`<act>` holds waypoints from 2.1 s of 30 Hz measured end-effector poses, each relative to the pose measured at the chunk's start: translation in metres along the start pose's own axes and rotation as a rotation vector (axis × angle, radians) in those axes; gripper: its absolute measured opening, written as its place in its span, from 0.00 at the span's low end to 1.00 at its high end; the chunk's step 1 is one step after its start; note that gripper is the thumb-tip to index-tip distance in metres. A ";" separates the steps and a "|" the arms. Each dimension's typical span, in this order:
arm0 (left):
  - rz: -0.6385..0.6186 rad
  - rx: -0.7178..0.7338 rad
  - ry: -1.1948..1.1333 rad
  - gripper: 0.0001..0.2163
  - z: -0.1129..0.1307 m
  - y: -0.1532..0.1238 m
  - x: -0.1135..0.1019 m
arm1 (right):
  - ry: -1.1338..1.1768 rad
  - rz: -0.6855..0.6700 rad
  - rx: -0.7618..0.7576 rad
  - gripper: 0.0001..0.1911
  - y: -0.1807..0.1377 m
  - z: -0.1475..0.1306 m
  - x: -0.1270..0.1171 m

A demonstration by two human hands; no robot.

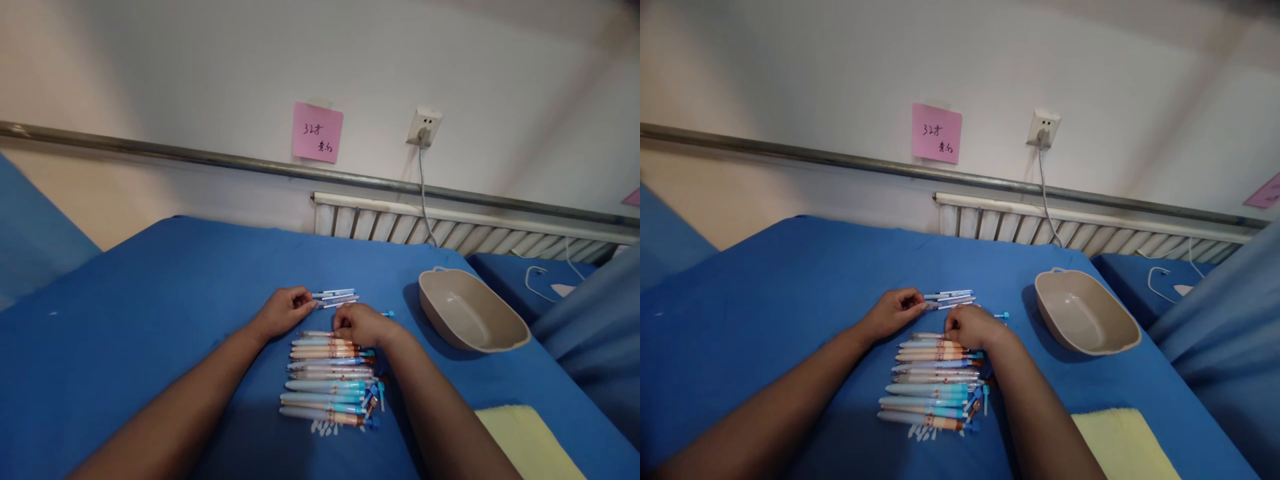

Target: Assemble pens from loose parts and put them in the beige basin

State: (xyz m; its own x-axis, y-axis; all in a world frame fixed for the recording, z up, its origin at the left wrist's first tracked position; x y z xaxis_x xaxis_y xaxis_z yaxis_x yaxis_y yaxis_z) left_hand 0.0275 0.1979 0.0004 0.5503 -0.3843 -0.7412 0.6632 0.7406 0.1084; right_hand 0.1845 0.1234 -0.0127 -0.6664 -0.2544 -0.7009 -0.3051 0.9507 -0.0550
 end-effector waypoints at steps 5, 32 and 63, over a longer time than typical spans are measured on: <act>-0.006 0.015 -0.037 0.15 0.000 0.000 0.001 | 0.047 -0.024 0.039 0.05 -0.002 -0.002 0.003; -0.003 0.115 0.100 0.16 0.014 0.000 -0.001 | 0.668 0.216 0.029 0.10 0.017 0.040 0.003; -0.077 0.149 0.302 0.13 0.009 -0.002 -0.004 | 0.468 0.301 0.132 0.09 -0.008 0.067 -0.040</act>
State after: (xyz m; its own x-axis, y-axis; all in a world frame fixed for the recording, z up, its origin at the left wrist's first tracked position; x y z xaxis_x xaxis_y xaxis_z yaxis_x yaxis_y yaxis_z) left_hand 0.0286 0.1932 0.0092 0.3351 -0.2388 -0.9114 0.7761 0.6184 0.1233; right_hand 0.2594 0.1381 -0.0320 -0.9502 0.0082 -0.3116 0.0122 0.9999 -0.0110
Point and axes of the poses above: each hand's wrist, its own y-axis towards the middle knuckle, its own x-axis out of the palm, z = x × y, the point moved 5 cm from there along y, towards the middle knuckle, and after that the axes turned 7 degrees about y, right-handed, at the moved point
